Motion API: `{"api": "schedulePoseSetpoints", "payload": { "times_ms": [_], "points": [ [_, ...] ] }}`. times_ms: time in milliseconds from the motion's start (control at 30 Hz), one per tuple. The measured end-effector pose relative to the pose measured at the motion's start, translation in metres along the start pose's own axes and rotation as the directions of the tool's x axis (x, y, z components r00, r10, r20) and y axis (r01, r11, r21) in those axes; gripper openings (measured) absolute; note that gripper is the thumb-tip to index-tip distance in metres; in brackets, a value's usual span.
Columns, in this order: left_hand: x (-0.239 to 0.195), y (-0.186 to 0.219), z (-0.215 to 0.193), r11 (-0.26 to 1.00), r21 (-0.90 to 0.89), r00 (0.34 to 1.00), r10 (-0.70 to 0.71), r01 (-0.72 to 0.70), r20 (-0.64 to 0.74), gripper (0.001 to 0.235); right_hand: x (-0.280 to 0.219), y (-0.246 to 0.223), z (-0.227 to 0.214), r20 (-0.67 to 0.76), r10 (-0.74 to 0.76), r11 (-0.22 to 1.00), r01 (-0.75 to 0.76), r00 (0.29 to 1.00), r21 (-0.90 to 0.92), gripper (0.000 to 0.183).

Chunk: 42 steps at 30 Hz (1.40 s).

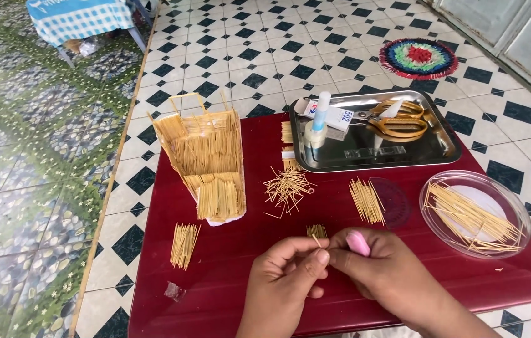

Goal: The person repeatedly picks up thin wooden sticks and rubs them with a pink sharpening tool, then places them back on the table. The process is repeated multiple times with different sticks from a pile on the red tray.

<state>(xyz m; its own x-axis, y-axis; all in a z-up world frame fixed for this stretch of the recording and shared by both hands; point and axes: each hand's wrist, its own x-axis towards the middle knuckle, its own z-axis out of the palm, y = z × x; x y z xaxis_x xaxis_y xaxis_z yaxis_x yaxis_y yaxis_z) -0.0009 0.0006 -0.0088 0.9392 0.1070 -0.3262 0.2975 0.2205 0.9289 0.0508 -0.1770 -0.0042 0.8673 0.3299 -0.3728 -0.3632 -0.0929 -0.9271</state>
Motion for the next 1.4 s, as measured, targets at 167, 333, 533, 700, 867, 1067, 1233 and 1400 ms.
{"api": "schedulePoseSetpoints", "payload": {
  "times_ms": [167, 333, 533, 700, 867, 1067, 1233, 1400],
  "points": [
    [0.002, -0.002, -0.005, 0.994, -0.101, 0.999, 0.036, -0.035, 0.005, 0.019, 0.004, -0.001, -0.001, 0.028, -0.101, 0.956, 0.105, 0.994, -0.274, 0.007],
    [-0.005, 0.018, -0.007, 0.994, -0.081, 0.997, -0.07, 0.068, -0.017, 0.02, 0.003, 0.001, -0.012, 0.056, -0.236, 0.938, 0.242, 0.97, -0.247, 0.018],
    [-0.006, 0.021, -0.006, 0.993, -0.036, 0.993, -0.111, 0.11, -0.028, 0.02, -0.009, -0.011, 0.0, 0.142, -0.473, 0.724, 0.476, 0.869, -0.499, 0.046],
    [0.002, 0.0, -0.008, 0.998, 0.036, 0.996, -0.039, 0.042, -0.08, 0.022, 0.0, 0.008, 0.002, 0.001, -0.345, 0.833, 0.306, 0.939, -0.461, 0.011],
    [0.001, -0.003, -0.006, 0.998, 0.059, 0.998, 0.018, -0.015, -0.052, 0.027, 0.006, 0.016, -0.003, -0.014, -0.311, 0.906, 0.292, 0.95, -0.305, 0.016],
    [-0.006, 0.029, 0.0, 0.974, 0.117, 0.972, -0.174, 0.194, -0.161, 0.032, 0.014, -0.037, -0.02, -0.508, 0.022, 0.791, -0.326, 0.861, -0.518, 0.021],
    [0.001, 0.022, -0.002, 0.982, 0.038, 0.967, -0.175, 0.185, -0.187, 0.031, 0.035, -0.037, -0.041, -0.57, -0.073, 0.644, -0.398, 0.818, -0.653, 0.03],
    [0.002, 0.018, -0.003, 0.985, -0.056, 0.966, -0.17, 0.162, -0.196, 0.028, 0.042, -0.036, -0.044, -0.57, -0.076, 0.607, -0.415, 0.818, -0.678, 0.031]
  ]
}}
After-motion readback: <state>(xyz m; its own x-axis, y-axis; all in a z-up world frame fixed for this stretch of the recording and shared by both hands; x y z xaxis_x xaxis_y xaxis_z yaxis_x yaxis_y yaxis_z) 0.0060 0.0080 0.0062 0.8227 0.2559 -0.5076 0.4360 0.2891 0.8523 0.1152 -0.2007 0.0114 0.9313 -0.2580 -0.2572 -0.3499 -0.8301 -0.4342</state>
